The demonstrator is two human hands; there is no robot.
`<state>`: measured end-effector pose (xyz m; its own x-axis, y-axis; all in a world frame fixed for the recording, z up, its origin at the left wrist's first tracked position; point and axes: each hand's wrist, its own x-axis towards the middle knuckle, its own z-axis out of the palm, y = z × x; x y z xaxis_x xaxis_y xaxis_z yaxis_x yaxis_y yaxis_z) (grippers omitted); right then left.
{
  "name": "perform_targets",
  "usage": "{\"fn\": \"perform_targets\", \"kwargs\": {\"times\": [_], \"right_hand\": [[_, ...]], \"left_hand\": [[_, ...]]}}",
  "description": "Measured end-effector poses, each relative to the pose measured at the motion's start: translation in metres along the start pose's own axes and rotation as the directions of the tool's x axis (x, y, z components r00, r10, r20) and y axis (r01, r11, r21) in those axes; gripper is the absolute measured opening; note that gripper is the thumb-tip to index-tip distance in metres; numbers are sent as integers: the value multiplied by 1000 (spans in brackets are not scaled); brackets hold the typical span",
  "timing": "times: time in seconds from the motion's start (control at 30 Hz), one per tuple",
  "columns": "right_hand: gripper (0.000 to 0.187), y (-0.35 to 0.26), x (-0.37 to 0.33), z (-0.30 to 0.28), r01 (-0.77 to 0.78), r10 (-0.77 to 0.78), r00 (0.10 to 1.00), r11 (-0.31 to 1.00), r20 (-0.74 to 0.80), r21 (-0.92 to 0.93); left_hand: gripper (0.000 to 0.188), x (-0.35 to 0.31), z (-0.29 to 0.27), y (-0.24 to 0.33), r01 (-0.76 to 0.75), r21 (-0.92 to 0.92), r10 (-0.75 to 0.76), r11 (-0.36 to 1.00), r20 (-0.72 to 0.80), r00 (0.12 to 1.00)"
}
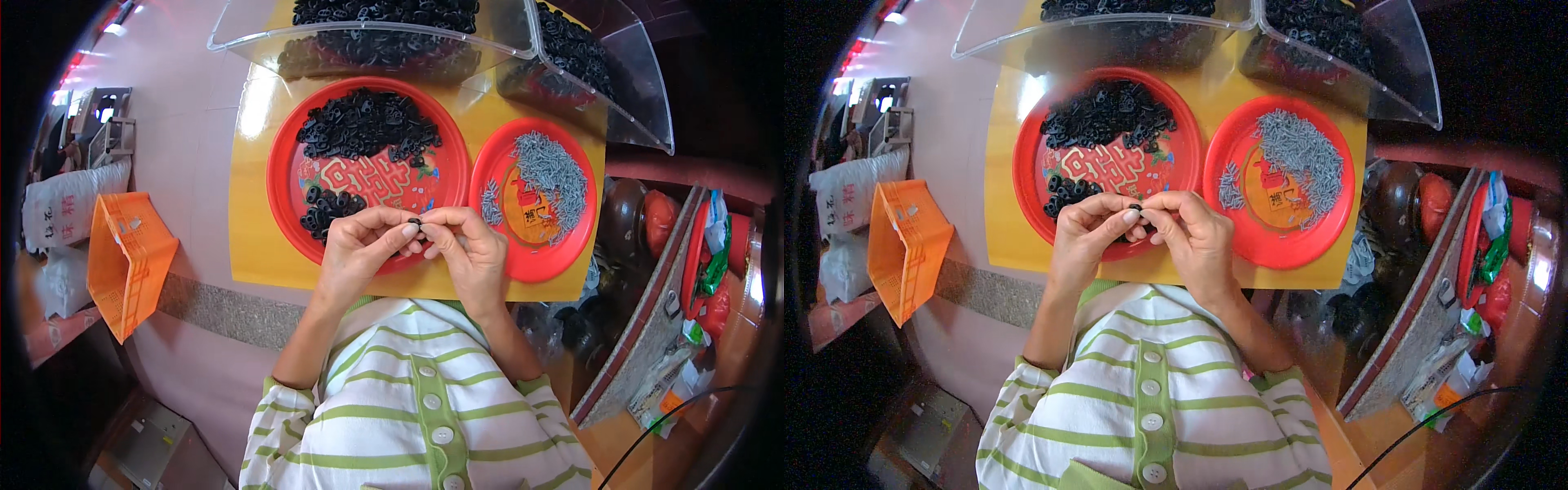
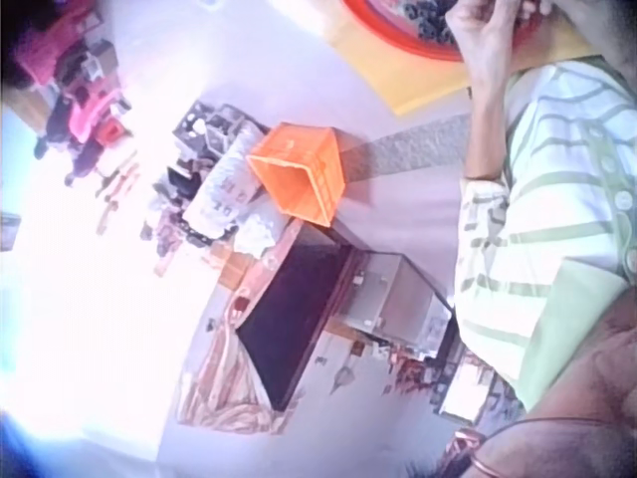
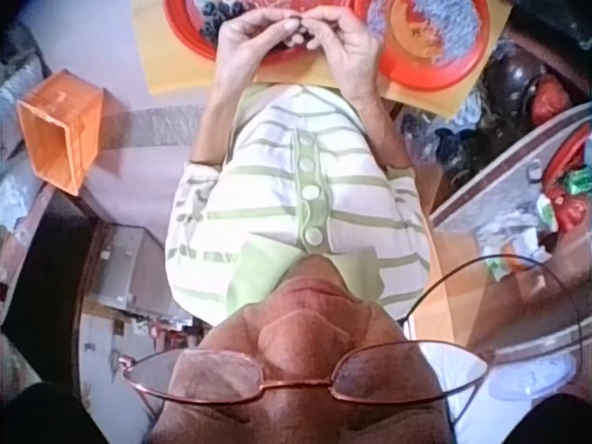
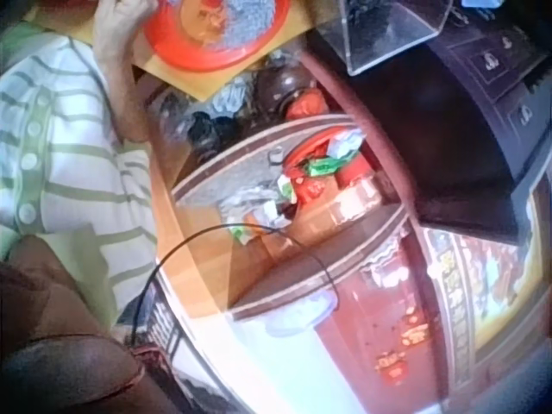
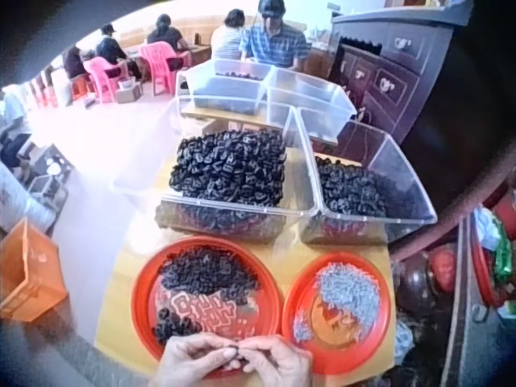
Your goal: The person sits at a table and repeatedly picks up small black plastic rings and silver metal pins. They insert the pins into the rings to assemble hair accessories, placing the finished units into a clear plastic container.
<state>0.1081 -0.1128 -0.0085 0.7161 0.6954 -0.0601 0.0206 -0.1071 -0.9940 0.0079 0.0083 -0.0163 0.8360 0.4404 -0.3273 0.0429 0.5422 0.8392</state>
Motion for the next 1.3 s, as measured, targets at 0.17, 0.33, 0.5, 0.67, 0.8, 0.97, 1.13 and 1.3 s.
{"fn": "perform_targets", "kwargs": {"times": [0.17,0.33,0.5,0.67,0.8,0.97,1.13,1.3], "right_hand": [[13,-15,11,1,-212,197,975,965,106,157],[14,-2,38,-19,302,-230,951,833,207,-463],[12,-5,40,-2,458,-261,878,705,402,-542],[14,0,45,18,448,-194,878,654,437,-610],[15,0,47,21,447,-158,876,620,455,-645],[15,0,46,18,432,-234,896,661,378,-614],[13,3,53,16,432,-304,902,628,307,-647],[16,15,59,11,506,-316,863,547,395,-667]], "left_hand": [[10,-3,-11,3,-43,-58,37,997,-89,995],[12,-9,-37,18,-146,7,142,989,-273,951],[14,-16,-48,20,-167,2,158,986,-320,934],[14,-19,-48,19,-166,-3,156,986,-334,929],[12,-20,-44,19,-140,18,138,990,-325,936],[12,-18,-44,16,-151,-28,136,988,-293,947],[11,-14,-36,16,-126,-53,107,991,-274,956],[11,-11,-31,14,-131,-59,112,990,-257,960]]}}
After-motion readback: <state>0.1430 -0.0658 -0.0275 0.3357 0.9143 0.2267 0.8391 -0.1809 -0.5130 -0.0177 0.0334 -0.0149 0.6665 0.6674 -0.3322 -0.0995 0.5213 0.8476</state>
